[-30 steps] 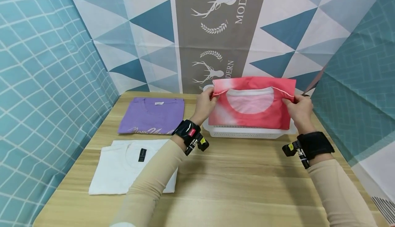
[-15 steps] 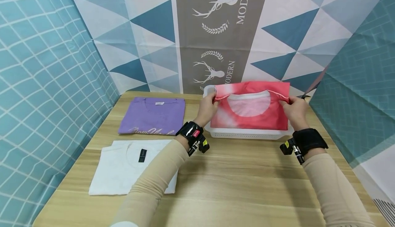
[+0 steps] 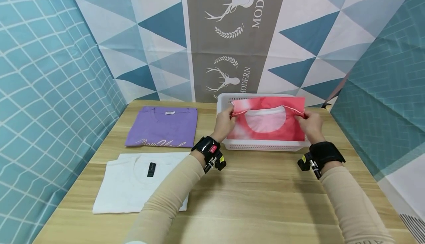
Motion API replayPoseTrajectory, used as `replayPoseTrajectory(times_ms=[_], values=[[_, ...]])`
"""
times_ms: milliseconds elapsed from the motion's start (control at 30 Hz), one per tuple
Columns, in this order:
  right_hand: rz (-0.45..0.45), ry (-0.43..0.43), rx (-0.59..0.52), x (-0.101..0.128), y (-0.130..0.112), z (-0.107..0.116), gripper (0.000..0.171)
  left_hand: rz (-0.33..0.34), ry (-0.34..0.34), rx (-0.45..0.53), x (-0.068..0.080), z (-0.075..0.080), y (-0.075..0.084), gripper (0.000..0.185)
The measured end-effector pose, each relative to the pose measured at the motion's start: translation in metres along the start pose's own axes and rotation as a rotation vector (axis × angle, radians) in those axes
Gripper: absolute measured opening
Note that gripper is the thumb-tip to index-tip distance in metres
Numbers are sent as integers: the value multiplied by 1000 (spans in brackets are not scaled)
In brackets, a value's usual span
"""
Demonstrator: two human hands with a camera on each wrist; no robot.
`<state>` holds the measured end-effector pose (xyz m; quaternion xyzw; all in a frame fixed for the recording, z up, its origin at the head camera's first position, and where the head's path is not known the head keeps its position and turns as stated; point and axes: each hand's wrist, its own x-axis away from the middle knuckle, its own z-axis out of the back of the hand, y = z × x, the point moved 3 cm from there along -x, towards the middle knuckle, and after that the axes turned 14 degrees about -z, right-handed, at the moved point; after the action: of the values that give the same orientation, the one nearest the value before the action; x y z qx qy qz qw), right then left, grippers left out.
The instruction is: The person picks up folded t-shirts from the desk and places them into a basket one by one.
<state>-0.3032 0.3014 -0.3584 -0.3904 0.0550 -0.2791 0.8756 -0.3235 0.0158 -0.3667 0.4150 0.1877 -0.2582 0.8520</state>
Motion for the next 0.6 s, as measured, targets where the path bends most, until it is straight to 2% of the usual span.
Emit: replayPoseTrajectory(times_ms=[400, 600], values=[[-23, -36, 16, -1, 8, -11, 40, 17, -12, -10, 4, -5, -4, 9], [-10, -26, 40, -3, 13, -16, 41, 38, -46, -22, 6, -11, -7, 11]])
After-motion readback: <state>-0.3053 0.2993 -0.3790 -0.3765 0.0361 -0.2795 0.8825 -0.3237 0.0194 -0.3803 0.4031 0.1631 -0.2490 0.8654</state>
